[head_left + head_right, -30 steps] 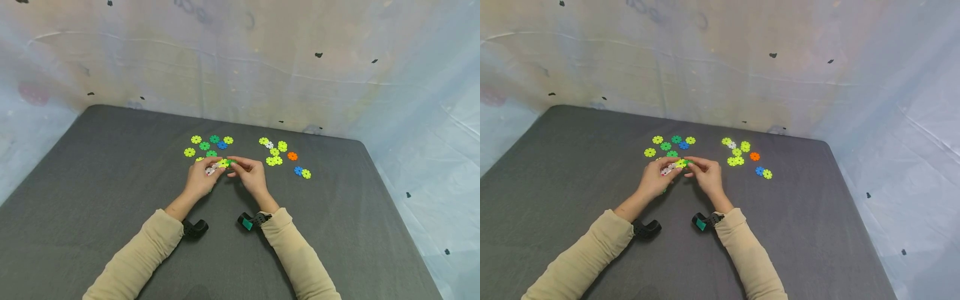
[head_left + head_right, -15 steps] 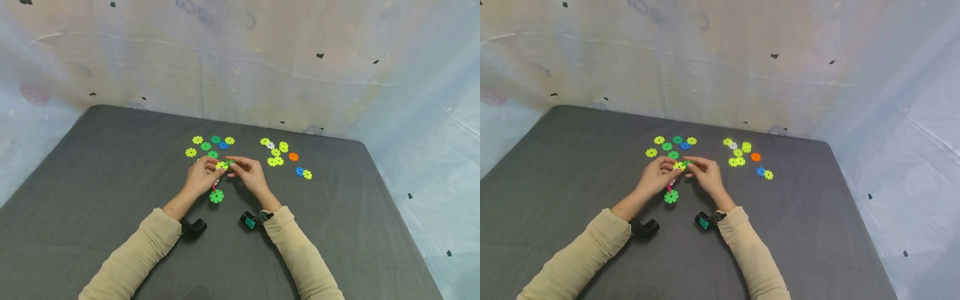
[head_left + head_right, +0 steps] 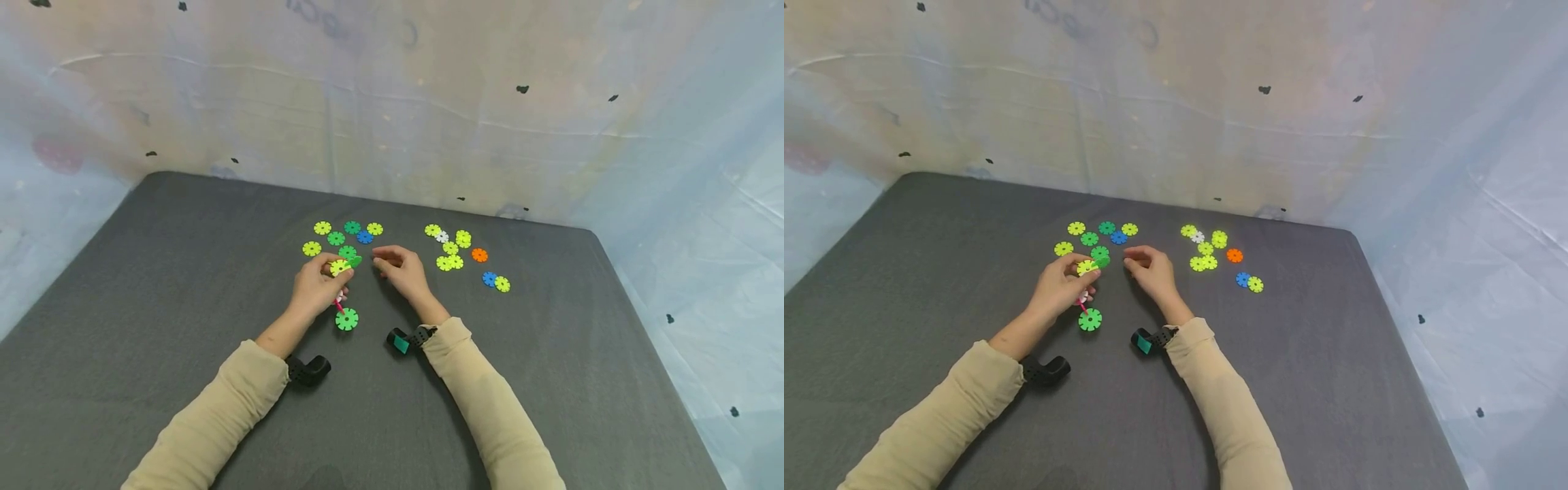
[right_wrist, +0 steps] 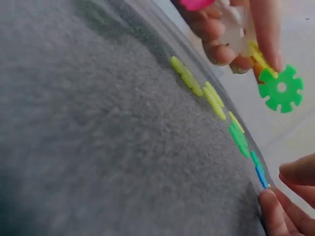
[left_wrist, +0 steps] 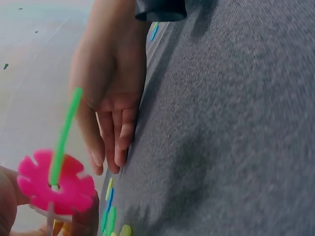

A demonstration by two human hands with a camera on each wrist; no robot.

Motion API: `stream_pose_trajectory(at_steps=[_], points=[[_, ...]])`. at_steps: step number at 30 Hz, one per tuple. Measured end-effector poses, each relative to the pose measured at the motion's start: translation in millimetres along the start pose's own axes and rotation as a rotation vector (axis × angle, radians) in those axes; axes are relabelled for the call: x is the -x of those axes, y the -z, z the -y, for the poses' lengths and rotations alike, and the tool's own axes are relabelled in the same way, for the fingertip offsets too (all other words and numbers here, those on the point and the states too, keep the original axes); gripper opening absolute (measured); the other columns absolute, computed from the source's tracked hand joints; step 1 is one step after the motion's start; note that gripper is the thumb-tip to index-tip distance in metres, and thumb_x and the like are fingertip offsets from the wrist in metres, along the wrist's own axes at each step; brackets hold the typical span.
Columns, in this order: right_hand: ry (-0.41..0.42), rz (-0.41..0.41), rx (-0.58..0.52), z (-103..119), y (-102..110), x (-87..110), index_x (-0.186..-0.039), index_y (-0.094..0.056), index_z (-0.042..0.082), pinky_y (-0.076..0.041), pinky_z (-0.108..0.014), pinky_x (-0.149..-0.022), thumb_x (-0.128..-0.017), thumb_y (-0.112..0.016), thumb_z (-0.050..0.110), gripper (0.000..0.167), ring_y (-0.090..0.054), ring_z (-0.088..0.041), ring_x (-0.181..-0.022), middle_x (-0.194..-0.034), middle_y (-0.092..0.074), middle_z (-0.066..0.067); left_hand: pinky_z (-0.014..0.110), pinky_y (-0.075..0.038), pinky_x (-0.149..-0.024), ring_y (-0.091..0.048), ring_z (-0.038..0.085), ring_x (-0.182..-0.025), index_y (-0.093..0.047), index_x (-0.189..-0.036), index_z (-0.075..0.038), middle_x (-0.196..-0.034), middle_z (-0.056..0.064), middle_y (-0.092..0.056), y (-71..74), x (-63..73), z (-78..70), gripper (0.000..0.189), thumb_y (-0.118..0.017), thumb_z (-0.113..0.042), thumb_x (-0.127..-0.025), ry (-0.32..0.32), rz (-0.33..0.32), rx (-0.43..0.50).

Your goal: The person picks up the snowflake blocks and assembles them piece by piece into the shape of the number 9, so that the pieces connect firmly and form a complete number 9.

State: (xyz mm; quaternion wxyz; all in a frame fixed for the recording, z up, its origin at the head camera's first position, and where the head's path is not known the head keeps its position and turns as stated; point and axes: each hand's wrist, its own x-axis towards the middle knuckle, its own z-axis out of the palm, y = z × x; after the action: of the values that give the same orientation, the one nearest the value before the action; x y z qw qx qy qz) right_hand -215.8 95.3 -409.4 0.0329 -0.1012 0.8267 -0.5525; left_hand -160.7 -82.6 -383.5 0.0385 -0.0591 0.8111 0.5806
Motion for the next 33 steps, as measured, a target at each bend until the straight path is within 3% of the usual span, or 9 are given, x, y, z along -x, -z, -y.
stream_pose_trajectory(at_steps=[8,14,17,26,33], points=[[-0.047,-0.026,0.239,9,-14,-16.3,-0.124,-0.063,0.007,-0.050,-0.035,-0.082,-0.089,-0.070,0.024,0.040,-0.059,-0.026,-0.096,-0.117,-0.060,-0.013,0.027,-0.059,-0.063,-0.067,0.007,-0.062,-0.053,-0.132,-0.004,-0.107,0.022,-0.062,4.2,-2.0,4.5,0.042,-0.063,-0.015,-0.094,0.008,0.047,0.035],[-0.030,0.006,0.417,15,-23,-26.1,-0.132,-0.058,0.009,-0.047,-0.038,-0.086,-0.087,-0.070,0.031,0.051,-0.053,-0.027,-0.098,-0.119,-0.053,-0.015,0.031,-0.059,-0.070,-0.069,0.008,-0.062,-0.051,-0.135,-0.004,-0.120,0.026,-0.058,8.7,-1.7,5.3,0.042,-0.060,-0.017,-0.096,-0.004,0.030,0.027],[-0.043,0.022,0.474,17,-24,-28.1,-0.134,-0.057,0.012,-0.046,-0.041,-0.091,-0.086,-0.071,0.034,0.054,-0.052,-0.029,-0.105,-0.123,-0.049,-0.016,0.032,-0.058,-0.075,-0.068,0.006,-0.061,-0.049,-0.136,-0.005,-0.118,0.025,-0.060,10.6,-1.7,4.9,0.043,-0.059,-0.018,-0.097,0.003,0.024,0.007],[-0.054,0.038,0.564,21,-29,-30.8,-0.134,-0.058,0.020,-0.047,-0.041,-0.087,-0.088,-0.069,0.038,0.051,-0.052,-0.029,-0.102,-0.122,-0.048,-0.016,0.026,-0.058,-0.063,-0.069,0.009,-0.065,-0.044,-0.140,-0.003,-0.113,0.027,-0.064,17.2,-0.2,7.4,0.042,-0.051,-0.011,-0.099,0.015,0.017,0.046],[-0.011,0.044,0.517,20,-32,-29.1,-0.124,-0.067,0.020,-0.046,-0.043,-0.091,-0.089,-0.069,0.030,0.036,-0.052,-0.030,-0.108,-0.124,-0.049,-0.017,0.028,-0.058,-0.061,-0.069,0.014,-0.066,-0.048,-0.138,-0.007,-0.111,0.025,-0.065,18.5,0.6,7.6,0.039,-0.052,-0.012,-0.099,0.039,0.020,0.042]])
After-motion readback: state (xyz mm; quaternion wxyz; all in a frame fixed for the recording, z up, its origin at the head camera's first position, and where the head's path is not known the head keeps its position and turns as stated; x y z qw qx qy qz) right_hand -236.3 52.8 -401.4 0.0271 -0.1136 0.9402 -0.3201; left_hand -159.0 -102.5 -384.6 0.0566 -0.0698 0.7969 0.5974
